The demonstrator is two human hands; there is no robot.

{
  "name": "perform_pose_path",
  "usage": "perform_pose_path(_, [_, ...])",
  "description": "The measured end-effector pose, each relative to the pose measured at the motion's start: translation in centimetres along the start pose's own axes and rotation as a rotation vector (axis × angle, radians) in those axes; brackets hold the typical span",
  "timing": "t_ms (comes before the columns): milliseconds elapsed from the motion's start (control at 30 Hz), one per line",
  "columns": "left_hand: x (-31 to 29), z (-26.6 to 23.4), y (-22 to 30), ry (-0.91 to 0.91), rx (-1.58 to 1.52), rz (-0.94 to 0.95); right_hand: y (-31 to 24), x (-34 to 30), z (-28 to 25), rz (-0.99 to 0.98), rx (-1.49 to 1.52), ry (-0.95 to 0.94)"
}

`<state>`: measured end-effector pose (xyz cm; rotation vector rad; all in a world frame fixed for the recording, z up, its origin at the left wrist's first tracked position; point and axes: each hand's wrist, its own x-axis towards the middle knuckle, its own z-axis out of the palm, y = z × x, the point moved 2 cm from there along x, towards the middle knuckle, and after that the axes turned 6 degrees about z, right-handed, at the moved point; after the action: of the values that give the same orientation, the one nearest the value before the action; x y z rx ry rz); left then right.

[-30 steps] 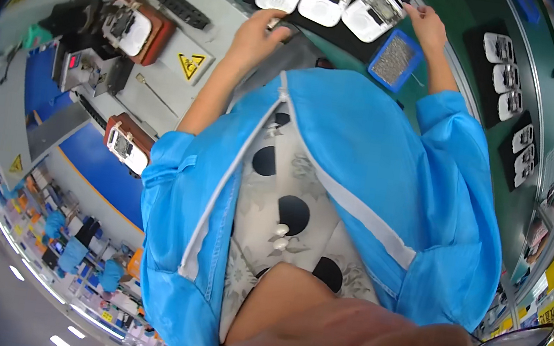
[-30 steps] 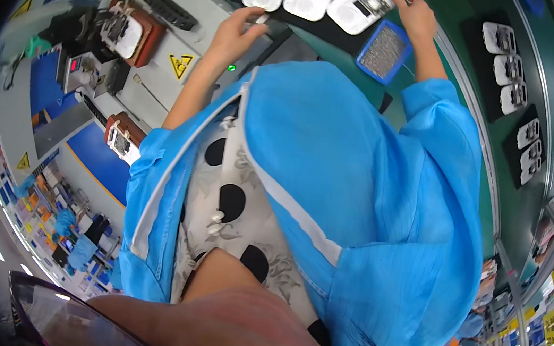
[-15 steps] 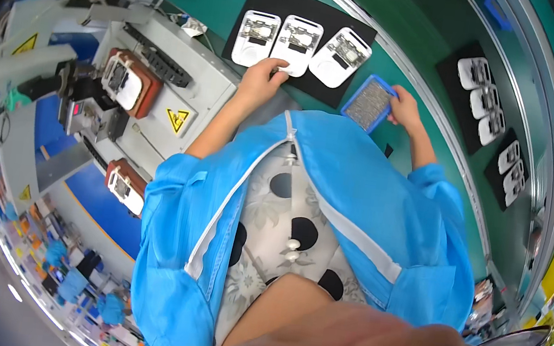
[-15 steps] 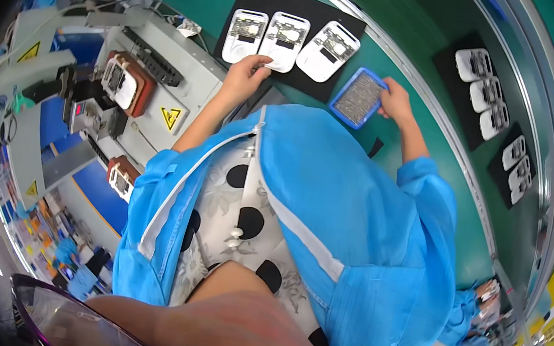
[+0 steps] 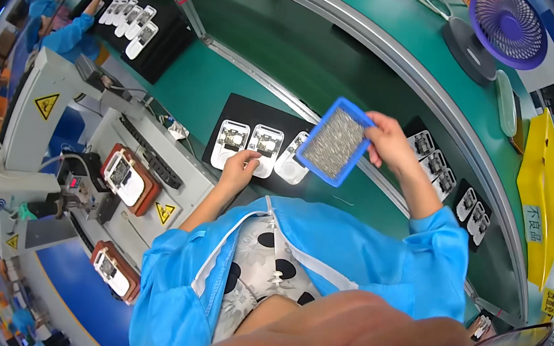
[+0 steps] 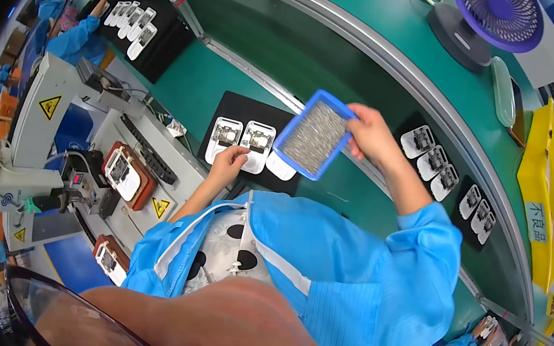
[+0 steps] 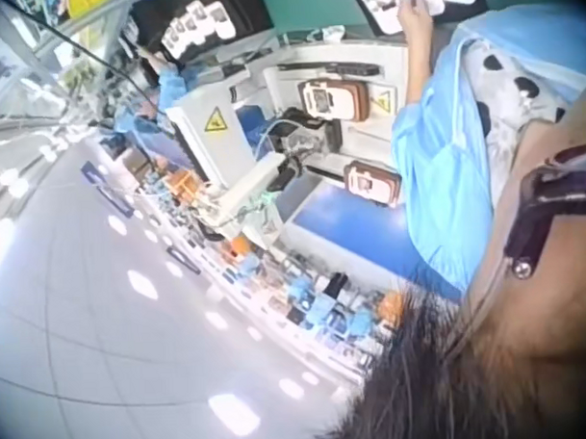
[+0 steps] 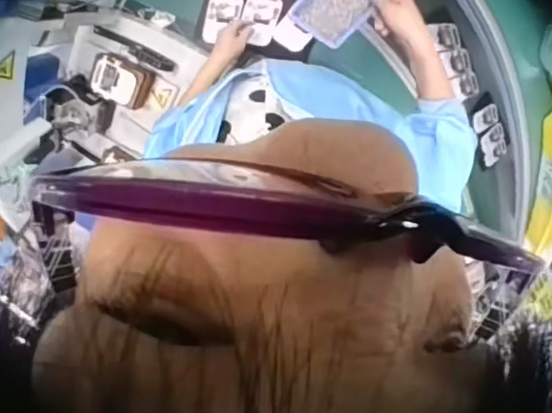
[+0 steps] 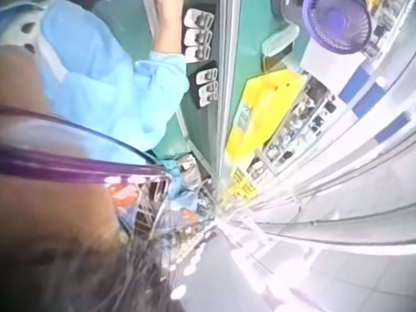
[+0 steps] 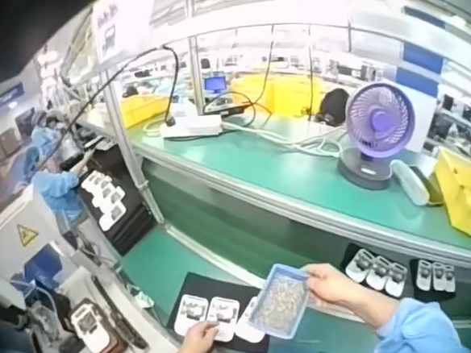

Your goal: Assembling electronic PCBs and components into plastic housings on a factory production line.

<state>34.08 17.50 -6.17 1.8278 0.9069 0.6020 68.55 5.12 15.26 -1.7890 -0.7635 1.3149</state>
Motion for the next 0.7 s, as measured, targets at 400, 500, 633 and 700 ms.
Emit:
perform_pose_path(400, [-0.4, -1.0, -0.4, -0.036, -0.023, 0.003, -20.3, 1.5, -2.4, -0.268, 0.205, 0.101])
perform_pose_path(500, [-1.3, -1.4, -0.6, -0.024, -0.049, -0.022, -22.1, 4.0, -5.0, -0.229, 0.245, 0.222])
perform_pose_path(633, [-2.5, -2.3, -1.1, -0.009, -0.047, -0.113, -21.5, 10.5, -7.8, -0.212, 0.487, 0.318])
perform_pose_path(700, [-2.8, -2.8, -1.5, 0.045, 0.089, 0.073, -21.5, 13.4, -9.6, -0.249, 0.726, 0.243])
